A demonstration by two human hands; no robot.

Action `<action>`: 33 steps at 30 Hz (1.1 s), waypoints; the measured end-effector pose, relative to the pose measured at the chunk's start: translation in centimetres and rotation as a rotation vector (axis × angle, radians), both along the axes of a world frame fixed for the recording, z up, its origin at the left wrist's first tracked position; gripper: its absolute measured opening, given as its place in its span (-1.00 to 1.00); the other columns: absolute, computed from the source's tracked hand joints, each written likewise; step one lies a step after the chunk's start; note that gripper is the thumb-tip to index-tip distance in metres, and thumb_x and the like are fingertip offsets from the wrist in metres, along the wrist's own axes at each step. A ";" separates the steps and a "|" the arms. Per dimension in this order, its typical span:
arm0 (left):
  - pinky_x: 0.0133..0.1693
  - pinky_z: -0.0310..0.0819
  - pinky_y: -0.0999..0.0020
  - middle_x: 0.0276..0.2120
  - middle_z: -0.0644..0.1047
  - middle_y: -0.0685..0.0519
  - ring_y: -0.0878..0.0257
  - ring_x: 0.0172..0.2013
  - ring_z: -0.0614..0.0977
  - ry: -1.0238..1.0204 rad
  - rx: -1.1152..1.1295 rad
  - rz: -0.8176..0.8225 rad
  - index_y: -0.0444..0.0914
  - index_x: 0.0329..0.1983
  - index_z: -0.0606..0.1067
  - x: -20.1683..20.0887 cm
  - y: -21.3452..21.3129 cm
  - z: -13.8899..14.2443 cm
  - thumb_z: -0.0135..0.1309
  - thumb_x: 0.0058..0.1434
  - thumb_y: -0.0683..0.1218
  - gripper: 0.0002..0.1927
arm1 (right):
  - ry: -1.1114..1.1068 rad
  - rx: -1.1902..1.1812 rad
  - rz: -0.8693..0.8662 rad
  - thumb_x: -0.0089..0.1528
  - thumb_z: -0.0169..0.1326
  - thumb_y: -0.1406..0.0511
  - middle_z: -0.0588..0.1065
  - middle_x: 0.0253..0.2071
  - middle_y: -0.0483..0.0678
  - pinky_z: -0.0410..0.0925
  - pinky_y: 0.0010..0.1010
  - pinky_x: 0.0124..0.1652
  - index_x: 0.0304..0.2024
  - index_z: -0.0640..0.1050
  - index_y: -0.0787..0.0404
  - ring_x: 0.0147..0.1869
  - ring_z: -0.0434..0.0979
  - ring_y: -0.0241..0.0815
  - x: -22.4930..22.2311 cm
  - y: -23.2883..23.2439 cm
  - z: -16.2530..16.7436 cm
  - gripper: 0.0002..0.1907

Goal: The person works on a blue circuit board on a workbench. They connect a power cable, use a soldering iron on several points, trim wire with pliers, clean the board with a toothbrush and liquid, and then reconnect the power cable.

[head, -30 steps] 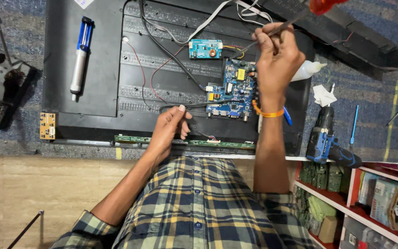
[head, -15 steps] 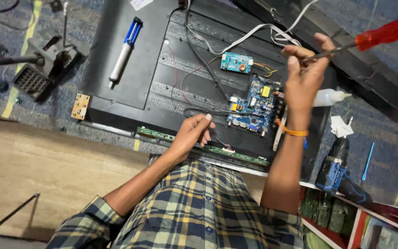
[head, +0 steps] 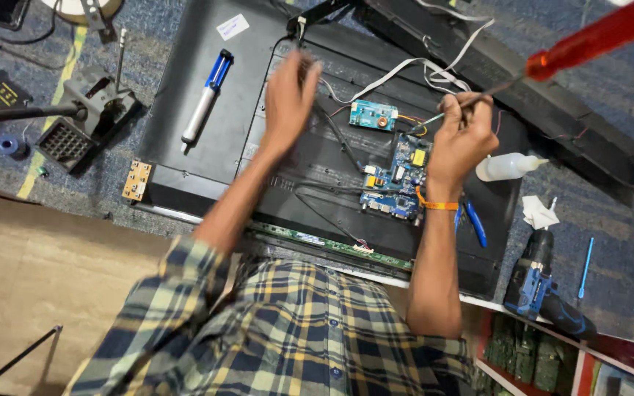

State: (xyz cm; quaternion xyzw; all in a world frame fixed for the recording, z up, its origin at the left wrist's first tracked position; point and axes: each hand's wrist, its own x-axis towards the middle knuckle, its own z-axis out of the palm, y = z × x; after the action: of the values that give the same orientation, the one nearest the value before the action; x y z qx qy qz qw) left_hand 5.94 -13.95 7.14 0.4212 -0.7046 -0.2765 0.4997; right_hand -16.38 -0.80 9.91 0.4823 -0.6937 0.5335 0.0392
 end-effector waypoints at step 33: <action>-0.22 0.34 0.43 -0.15 0.60 0.02 0.27 -0.20 0.55 0.068 -0.168 -0.378 -0.36 -0.17 0.59 10.5 -1.3 2.0 0.19 0.63 -0.11 -0.76 | 0.063 0.507 -0.756 -0.02 0.16 0.60 0.58 -0.31 0.04 0.34 -0.38 -0.35 -0.10 0.70 0.30 -0.32 0.52 -0.23 -20.5 29.4 -6.0 -0.57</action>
State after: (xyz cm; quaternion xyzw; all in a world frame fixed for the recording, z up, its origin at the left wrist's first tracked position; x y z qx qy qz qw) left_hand 16.45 -15.26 9.10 0.2290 -0.7743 -0.3197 0.4959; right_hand -36.89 28.60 3.90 0.2056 -0.9283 0.2799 0.1330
